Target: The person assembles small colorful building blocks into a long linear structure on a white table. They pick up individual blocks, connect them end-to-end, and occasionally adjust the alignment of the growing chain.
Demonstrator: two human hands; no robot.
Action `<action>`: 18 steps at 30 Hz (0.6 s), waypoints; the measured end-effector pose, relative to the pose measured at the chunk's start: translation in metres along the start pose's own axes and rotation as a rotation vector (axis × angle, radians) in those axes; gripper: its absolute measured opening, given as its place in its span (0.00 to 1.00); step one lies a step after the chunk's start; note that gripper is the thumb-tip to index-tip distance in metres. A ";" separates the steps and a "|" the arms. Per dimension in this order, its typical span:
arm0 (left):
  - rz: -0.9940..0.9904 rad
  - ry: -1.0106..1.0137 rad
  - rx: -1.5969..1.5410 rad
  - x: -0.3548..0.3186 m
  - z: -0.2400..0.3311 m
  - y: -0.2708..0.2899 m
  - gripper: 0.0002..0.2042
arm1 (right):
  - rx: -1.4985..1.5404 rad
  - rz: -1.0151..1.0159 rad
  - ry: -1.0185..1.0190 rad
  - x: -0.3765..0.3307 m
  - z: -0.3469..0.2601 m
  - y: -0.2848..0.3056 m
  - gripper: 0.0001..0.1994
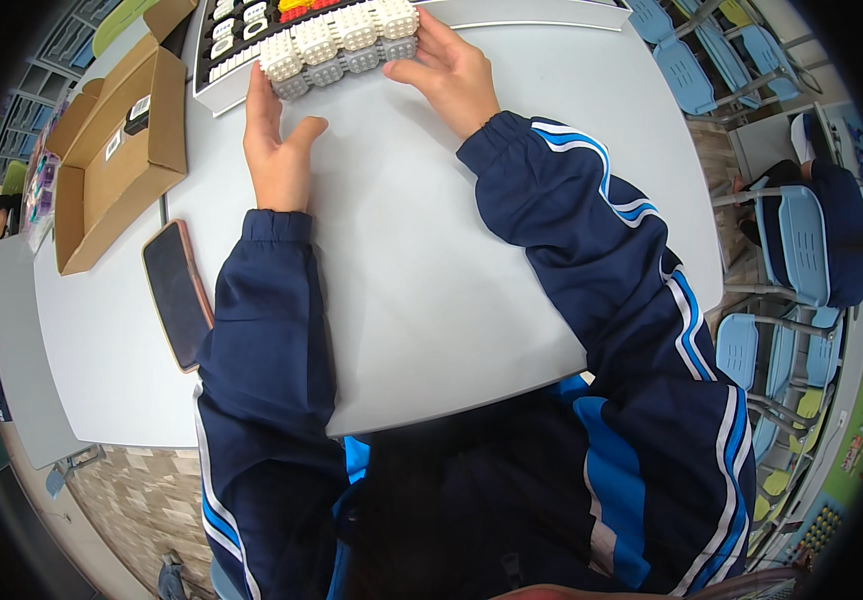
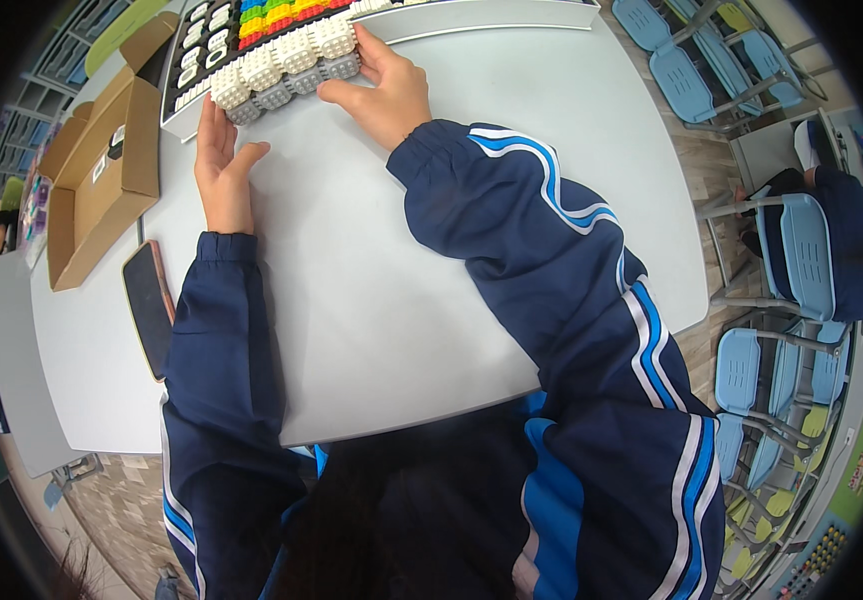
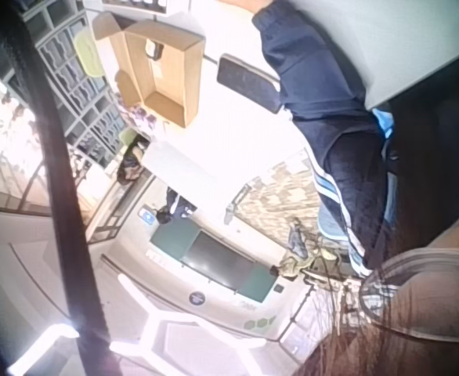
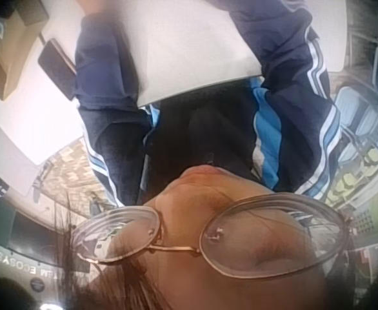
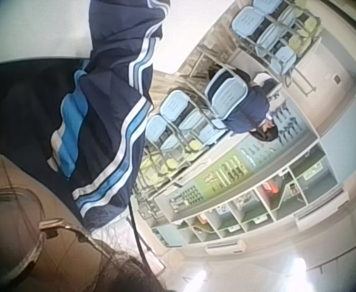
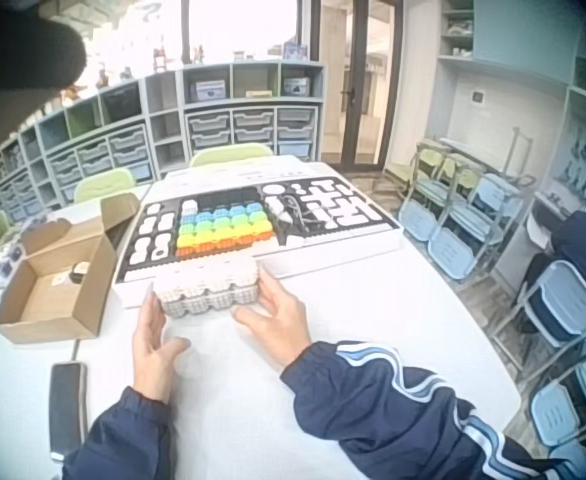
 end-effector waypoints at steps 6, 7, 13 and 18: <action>0.020 0.003 -0.028 0.003 -0.002 0.000 0.44 | 0.002 0.011 0.015 0.000 0.005 0.002 0.46; 0.022 0.007 -0.030 0.003 -0.001 0.001 0.44 | 0.000 0.007 0.015 0.000 0.003 0.001 0.46; 0.021 0.004 -0.019 0.004 0.006 0.002 0.44 | 0.012 0.001 0.031 0.000 -0.002 -0.001 0.46; 0.022 0.012 -0.033 0.005 0.010 0.001 0.44 | -0.019 0.006 0.052 0.001 -0.007 0.000 0.46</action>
Point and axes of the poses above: each hand's wrist, its own x-axis towards the middle knuckle, its own y-axis out of the back of the hand, z = x × y, the point moved 6 cm from there along x, towards the middle knuckle, and after that the axes turned 2 degrees about -y, right-handed, at the moved point
